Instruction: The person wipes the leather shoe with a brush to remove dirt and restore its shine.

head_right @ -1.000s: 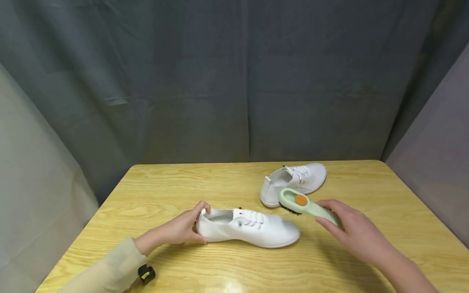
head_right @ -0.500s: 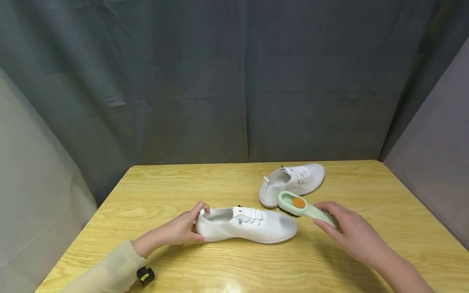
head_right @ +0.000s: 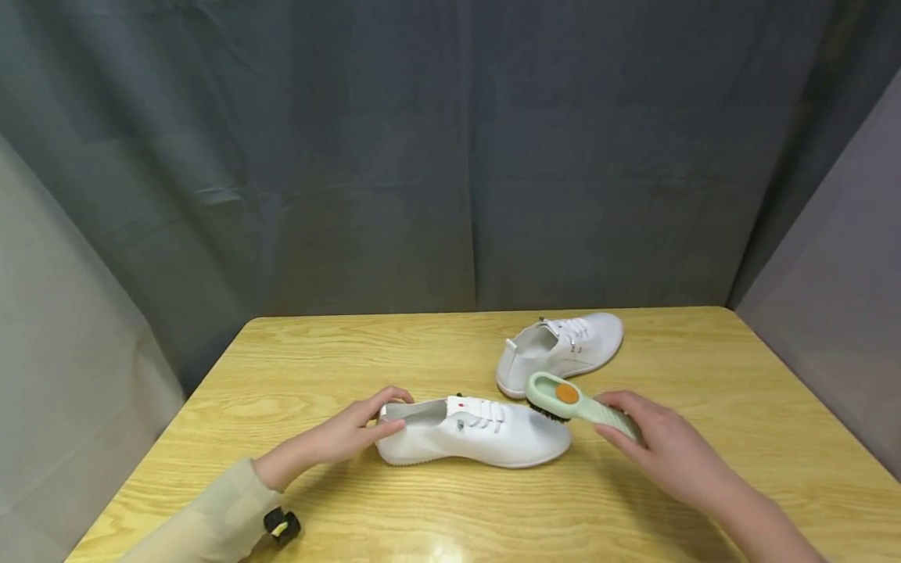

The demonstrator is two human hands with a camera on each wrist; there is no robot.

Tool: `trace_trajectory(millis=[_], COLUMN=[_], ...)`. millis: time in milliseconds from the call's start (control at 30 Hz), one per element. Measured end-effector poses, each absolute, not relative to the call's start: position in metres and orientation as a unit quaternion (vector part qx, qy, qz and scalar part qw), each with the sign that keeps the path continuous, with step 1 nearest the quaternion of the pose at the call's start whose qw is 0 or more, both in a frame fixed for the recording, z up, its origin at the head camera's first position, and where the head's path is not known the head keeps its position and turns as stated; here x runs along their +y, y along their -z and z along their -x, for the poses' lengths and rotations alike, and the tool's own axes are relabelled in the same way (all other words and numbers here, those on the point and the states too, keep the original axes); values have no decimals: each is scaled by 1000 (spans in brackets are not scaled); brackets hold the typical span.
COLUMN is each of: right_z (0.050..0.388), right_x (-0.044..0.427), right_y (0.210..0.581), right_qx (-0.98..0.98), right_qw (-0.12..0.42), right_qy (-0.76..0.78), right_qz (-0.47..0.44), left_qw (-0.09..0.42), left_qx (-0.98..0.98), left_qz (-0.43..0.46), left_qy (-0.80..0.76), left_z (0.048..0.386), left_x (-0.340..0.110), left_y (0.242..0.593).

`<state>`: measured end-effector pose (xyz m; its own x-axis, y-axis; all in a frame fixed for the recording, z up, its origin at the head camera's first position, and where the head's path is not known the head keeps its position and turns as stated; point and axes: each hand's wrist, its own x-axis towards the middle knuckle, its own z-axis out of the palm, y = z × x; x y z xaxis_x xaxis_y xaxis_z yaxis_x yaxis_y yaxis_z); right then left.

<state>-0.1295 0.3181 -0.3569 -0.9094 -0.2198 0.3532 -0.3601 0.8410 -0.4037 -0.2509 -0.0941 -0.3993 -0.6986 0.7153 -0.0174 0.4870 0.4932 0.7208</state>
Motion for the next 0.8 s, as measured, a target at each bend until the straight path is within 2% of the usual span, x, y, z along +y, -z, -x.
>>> trace_trajectory(millis=[200,433,700,800], right_z=[134,142,133,128], right_x=[303,292,334,355], right_y=[365,371,375,377], right_qx=[-946,-949,-962,-969], right_qw=[105,91,0,-12], right_qy=[-263,-253,-243,-225], right_qz=[-160,-166,-120,-99], left_qw=[163,174,181,181], left_qx=[853,850,848,846], left_qz=[-346,-334,-332,-333], left_qy=[-355,-368,-371,-374], left_z=[250,248,249,250], left_x=[-94,-94,-93,-93], left_y=[399,399,398,395])
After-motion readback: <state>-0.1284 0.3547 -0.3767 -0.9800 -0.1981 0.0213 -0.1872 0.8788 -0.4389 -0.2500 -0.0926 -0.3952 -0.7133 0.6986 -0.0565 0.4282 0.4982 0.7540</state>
